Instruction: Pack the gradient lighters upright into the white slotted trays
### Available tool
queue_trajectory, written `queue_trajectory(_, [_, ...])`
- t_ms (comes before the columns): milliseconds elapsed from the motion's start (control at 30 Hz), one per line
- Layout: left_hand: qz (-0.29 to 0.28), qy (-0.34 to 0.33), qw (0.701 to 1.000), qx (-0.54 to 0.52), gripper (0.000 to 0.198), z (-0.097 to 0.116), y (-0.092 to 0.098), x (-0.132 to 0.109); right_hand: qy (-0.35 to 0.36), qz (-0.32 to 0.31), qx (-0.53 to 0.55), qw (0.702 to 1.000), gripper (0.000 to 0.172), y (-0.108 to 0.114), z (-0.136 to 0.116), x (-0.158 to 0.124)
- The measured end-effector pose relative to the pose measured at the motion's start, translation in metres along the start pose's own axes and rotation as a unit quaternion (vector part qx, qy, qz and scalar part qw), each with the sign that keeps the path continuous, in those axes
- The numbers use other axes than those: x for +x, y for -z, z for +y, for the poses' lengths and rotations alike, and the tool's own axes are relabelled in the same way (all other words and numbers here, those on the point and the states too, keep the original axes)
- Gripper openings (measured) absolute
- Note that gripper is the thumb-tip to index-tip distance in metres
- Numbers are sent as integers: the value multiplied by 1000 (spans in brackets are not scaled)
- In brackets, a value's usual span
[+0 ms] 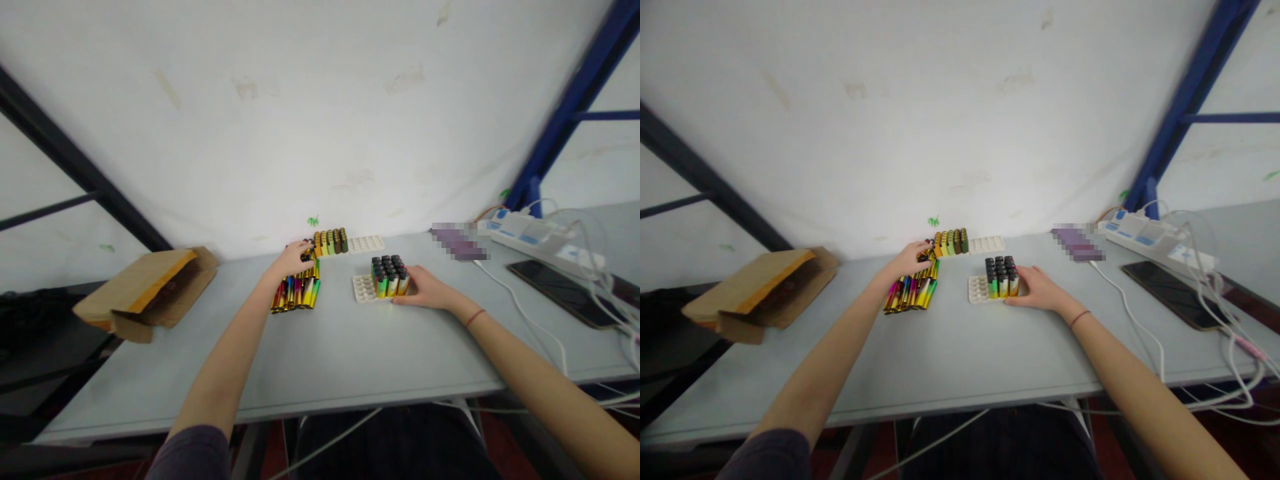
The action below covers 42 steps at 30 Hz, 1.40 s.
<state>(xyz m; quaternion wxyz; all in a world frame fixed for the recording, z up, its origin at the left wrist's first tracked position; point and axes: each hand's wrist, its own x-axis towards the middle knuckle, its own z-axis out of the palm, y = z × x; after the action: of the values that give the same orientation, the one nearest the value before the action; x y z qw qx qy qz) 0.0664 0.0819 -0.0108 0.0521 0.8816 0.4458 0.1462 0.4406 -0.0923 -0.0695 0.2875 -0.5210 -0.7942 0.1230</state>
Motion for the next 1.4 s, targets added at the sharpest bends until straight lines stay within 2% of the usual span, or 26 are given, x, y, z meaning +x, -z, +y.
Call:
queue_trajectory(200, [27,-19,999,1,50,-16,-12,5,3,-1,-1,1000,62,1,-1,0])
queue_trajectory(400, [42,21,999,4,42,-12,-19,14,2,0,2,1000,62,0,-1,0])
queue_trajectory(467, [61,29,998,3,45,-8,-20,13,4,1,2,1000,61,0,-1,0])
queue_trajectory(533, [113,36,993,1,53,-1,-20,10,5,2,0,1000,60,0,0,0])
queue_trajectory(600, [197,33,980,-12,56,11,-19,5,6,2,0,1000,59,-1,0,1])
queue_trajectory(667, [259,1,965,-39,49,31,-19,0,7,2,2,1000,59,-1,0,1])
queue_trajectory(700, [265,-28,962,-56,43,44,-18,-3,7,1,3,1000,59,0,0,1])
queue_trajectory(767, [232,-99,963,-94,33,74,-20,-7,4,-1,4,1000,60,0,-1,0])
queue_trajectory(800, [198,-133,964,-115,31,91,-22,-9,3,-2,6,1000,60,0,-2,0])
queue_trajectory(833, [160,-157,964,-140,37,108,-25,-11,2,0,7,1000,60,0,-2,0])
queue_trajectory(933, [49,-162,960,-222,91,151,-38,-12,6,2,14,1000,56,-1,-1,0])
queue_trajectory(1000, [-15,-146,950,-277,113,169,-49,-11,9,-2,12,1000,54,-2,0,0])
queue_trajectory(1100, [-40,-107,930,-348,125,177,-63,-10,2,-4,2,1000,55,-3,1,0])
queue_trajectory(1267, [-62,-65,914,-396,135,171,-72,-15,0,-2,-4,1000,56,-2,1,0])
queue_trajectory(1333, [-57,-63,913,-400,127,169,-71,-16,-1,1,-5,1000,58,-1,0,0])
queue_trajectory(1400, [-56,-70,912,-401,110,167,-70,-17,0,4,-4,1000,60,0,-1,0])
